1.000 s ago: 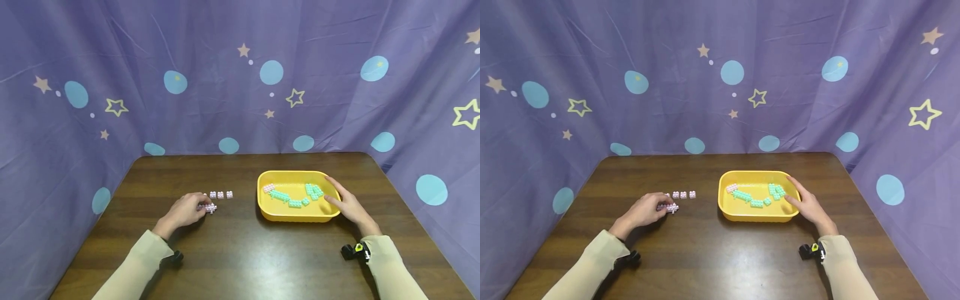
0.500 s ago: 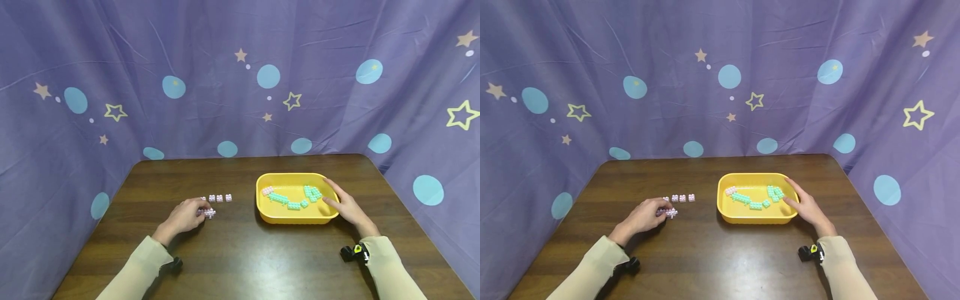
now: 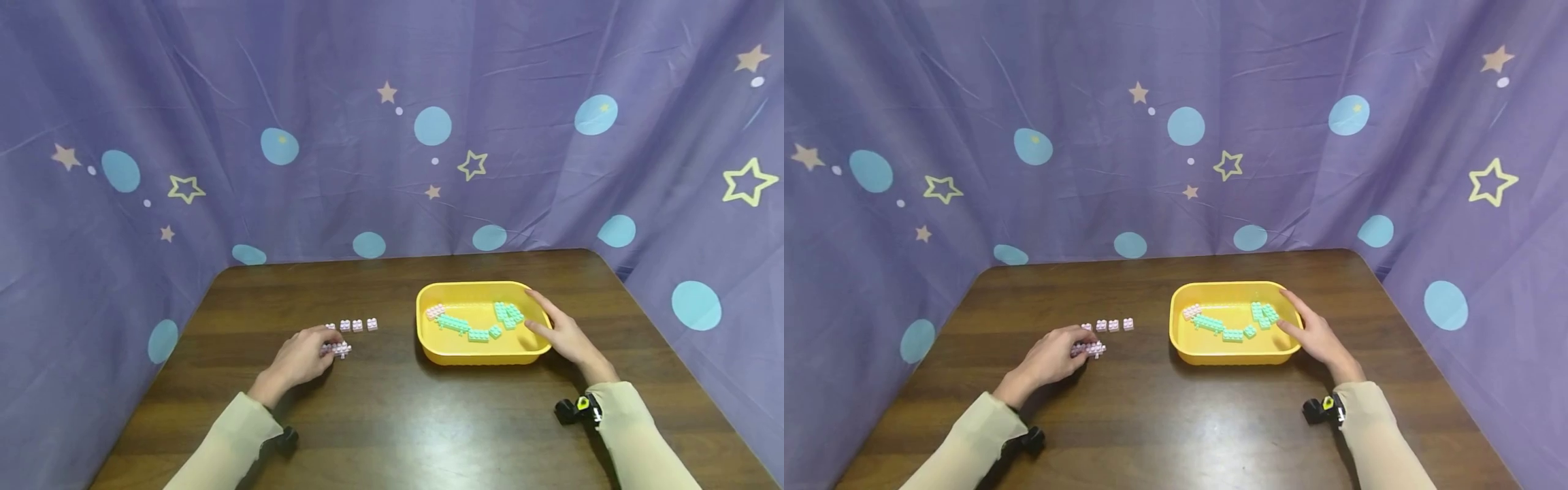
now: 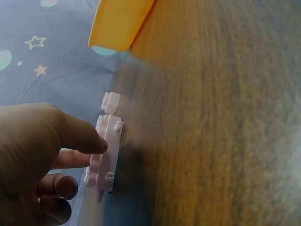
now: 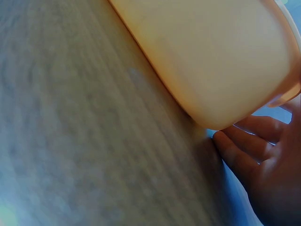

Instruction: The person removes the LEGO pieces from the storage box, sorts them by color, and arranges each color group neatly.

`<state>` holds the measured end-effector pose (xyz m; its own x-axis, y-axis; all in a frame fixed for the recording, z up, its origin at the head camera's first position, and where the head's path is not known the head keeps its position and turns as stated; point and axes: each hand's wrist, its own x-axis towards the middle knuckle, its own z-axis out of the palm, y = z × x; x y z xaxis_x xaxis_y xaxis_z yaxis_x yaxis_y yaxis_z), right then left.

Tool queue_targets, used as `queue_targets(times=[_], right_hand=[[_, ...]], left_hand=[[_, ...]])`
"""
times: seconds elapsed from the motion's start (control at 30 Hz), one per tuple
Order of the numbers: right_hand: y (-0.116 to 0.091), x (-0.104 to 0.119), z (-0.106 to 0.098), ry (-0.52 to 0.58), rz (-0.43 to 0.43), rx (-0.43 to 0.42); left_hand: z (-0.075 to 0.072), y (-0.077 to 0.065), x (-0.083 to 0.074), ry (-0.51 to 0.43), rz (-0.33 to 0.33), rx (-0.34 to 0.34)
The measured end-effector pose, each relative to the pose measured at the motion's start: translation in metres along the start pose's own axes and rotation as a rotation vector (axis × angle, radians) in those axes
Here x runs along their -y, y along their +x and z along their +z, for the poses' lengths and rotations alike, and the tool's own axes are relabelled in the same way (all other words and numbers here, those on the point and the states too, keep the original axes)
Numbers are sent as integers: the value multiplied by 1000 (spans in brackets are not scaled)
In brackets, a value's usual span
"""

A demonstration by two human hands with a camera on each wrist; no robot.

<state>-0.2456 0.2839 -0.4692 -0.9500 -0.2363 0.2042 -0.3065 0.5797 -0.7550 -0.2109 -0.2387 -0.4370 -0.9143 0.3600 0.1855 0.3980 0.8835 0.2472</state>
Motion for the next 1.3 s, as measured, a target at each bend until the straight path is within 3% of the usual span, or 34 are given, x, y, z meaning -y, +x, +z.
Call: queue_targets(times=[0.23,0.47,0.73,0.97,1.17,1.3], right_hand=[[0,-2,0,-10,-3,-6],[-1,-1,0,-12,5,8],[1,-1,-1,-10,-5,-2],[2,-2,-2,-12,-5,2],[2,-3,-1,-3,-1,2],[2,-5,-1,-11,6,0]], left_hand=[[-5,1,-4,-35,40,-60],[-11,14,-21,-135,62,-88],[-15,47,-49,-147,141,-116],[-11,81,-82,-117,223,-72],[-1,106,-110,-93,245,-14],[7,121,-128,-38,226,17]])
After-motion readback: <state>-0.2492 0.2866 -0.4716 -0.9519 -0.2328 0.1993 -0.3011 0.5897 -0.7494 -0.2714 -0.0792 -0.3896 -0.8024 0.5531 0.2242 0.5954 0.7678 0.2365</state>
